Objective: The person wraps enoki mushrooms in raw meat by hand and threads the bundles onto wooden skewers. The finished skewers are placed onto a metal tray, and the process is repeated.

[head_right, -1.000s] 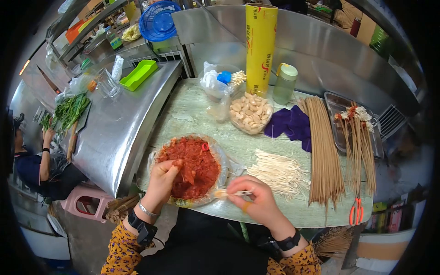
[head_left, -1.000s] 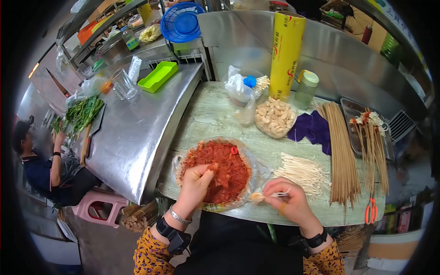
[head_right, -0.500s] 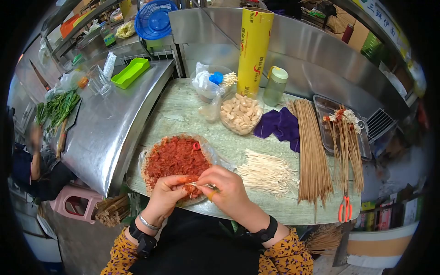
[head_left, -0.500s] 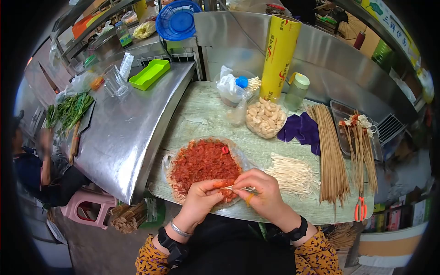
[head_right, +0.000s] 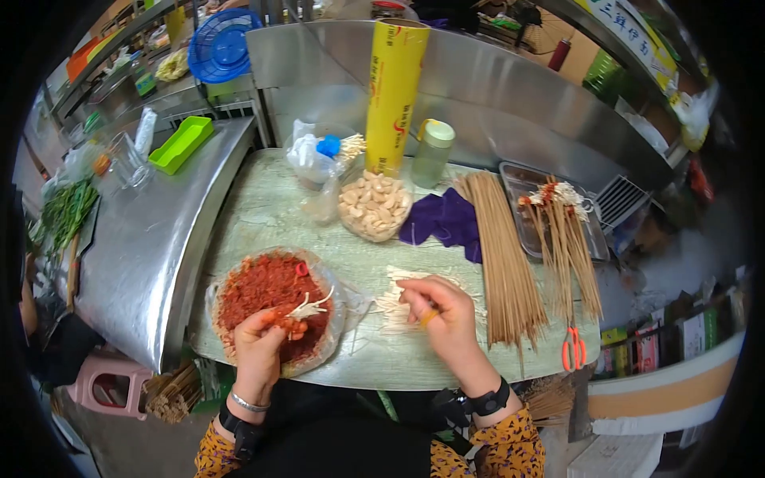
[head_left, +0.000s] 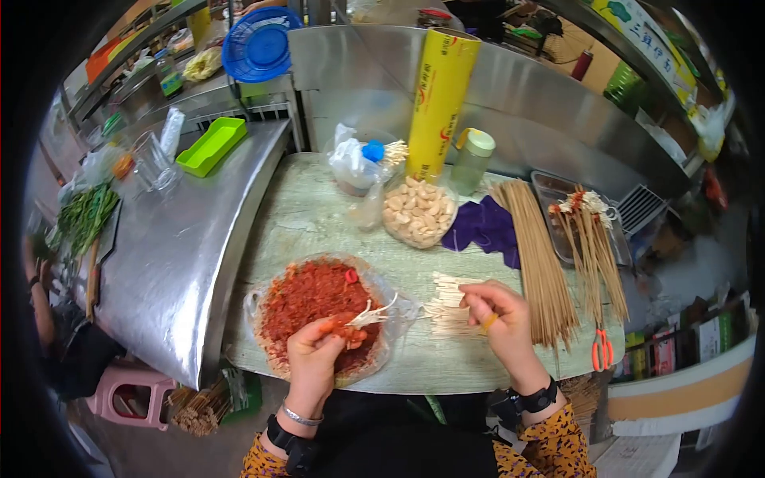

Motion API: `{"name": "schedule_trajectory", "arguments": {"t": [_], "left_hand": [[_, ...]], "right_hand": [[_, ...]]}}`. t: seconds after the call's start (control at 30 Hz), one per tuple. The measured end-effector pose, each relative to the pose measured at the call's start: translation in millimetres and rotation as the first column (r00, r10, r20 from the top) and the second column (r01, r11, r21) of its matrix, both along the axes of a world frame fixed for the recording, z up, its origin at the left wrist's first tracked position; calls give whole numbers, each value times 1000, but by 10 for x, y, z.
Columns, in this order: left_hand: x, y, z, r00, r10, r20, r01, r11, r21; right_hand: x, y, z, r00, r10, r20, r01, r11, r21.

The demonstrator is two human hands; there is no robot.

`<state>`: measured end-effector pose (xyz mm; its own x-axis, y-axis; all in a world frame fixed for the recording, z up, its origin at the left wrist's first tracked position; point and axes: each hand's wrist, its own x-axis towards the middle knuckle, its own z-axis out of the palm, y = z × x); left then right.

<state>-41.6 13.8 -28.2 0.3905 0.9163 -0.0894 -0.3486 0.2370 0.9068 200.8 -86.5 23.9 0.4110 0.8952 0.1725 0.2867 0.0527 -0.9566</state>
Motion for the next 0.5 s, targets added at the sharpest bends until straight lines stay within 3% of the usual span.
{"name": "schedule_trajectory", "arguments": {"t": [0.03, 0.07, 0.1, 0.13, 0.2, 0.27, 0.3, 0.4, 0.47, 0.5], "left_hand": [[-13, 2, -42, 1000, -17, 9, 17, 1000, -6], [-23, 3, -91, 1000, -13, 25, 13, 1000, 14], [-25, 6, -131, 999, -9, 41, 7, 999, 35], [-26, 3, -143, 999, -23, 49, 21, 999, 30], [-41, -2, -119, 999, 23, 24, -24, 996, 82], [-33, 0, -89, 1000, 12, 21, -14, 997, 72], [-30, 5, -86, 1000, -3, 22, 2, 998, 57], [0, 7, -85, 999, -29, 22, 27, 997, 71], [-11, -5, -14, 998, -37, -49, 37, 999, 5], [-3, -10, 109, 992, -66, -107, 59, 996, -64]], "right_hand": [[64, 21, 3, 985, -32, 171, 42, 997, -58], [119, 49, -19, 983, -47, 180, 60, 996, -63], [163, 83, -52, 843, -24, 538, 18, 1000, 18], [194, 83, -61, 576, -25, 817, -55, 996, 69], [282, 32, -9, 602, -48, 797, -17, 997, 73], [437, -61, 81, 838, -2, 546, 111, 980, -166], [518, -79, 106, 865, -61, 498, 180, 964, -195], [980, -64, -19, 730, -219, 647, 349, 934, -78], [1418, -91, -249, 511, -163, 844, 483, 867, -125], [1516, -115, -334, 694, -342, 634, 596, 767, -238]]}}
